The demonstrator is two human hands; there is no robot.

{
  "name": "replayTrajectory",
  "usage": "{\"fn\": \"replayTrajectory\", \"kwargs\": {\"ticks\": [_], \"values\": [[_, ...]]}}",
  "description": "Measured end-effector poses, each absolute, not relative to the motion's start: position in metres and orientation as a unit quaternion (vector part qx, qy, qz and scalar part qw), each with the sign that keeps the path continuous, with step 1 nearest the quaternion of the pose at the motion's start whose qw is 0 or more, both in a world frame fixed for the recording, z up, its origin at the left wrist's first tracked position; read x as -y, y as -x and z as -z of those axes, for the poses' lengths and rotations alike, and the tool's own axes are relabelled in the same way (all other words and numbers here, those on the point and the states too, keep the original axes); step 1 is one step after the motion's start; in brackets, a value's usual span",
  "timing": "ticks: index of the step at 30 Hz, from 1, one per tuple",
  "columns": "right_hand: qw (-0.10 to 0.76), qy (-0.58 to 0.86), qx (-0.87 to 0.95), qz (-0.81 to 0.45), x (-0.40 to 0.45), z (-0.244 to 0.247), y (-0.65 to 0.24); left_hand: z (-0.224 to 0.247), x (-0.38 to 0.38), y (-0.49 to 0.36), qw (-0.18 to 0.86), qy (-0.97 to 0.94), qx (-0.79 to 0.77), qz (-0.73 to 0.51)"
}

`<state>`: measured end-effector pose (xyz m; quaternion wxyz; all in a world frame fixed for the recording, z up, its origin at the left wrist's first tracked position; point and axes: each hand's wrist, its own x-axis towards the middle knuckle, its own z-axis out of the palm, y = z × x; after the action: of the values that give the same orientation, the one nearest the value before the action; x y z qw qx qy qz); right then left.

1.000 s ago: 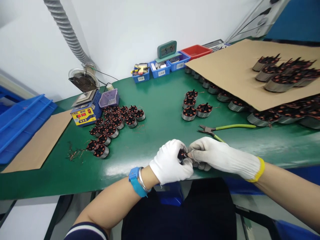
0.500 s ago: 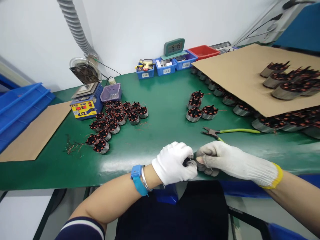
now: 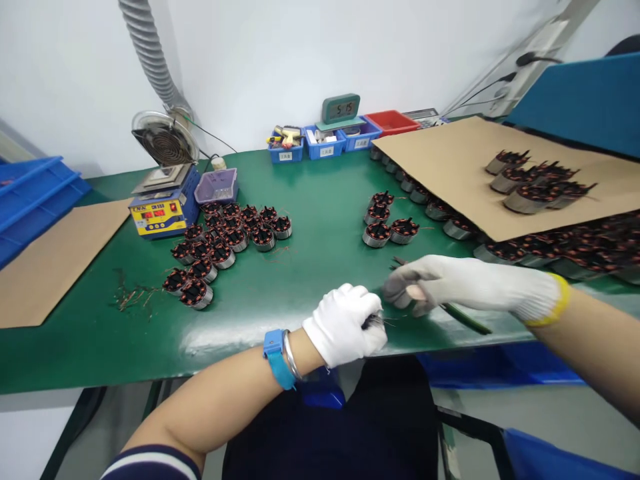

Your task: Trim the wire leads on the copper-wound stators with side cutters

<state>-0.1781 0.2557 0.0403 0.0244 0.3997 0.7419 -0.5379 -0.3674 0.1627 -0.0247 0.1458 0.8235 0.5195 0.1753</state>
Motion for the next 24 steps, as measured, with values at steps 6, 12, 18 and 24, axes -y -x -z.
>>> {"fn": "replayTrajectory", "kwargs": {"ticks": [6,12,18,24], "values": [[0.153,-0.383,-0.628,0.660,-0.249,-0.019,0.210,0.028,-0.163,0.367,0.147,-0.815,-0.527,-0.189],[0.092,-0.404,-0.605,0.680,-0.239,-0.006,0.203,0.026,-0.161,0.366,0.171,-0.786,-0.564,-0.186],[-0.008,-0.440,-0.627,0.642,-0.221,0.002,0.205,0.026,-0.151,0.369,0.254,-0.726,-0.567,-0.295],[-0.122,-0.453,-0.623,0.626,-0.211,0.002,0.199,0.014,-0.161,0.379,0.405,-0.595,-0.561,-0.410]]}}
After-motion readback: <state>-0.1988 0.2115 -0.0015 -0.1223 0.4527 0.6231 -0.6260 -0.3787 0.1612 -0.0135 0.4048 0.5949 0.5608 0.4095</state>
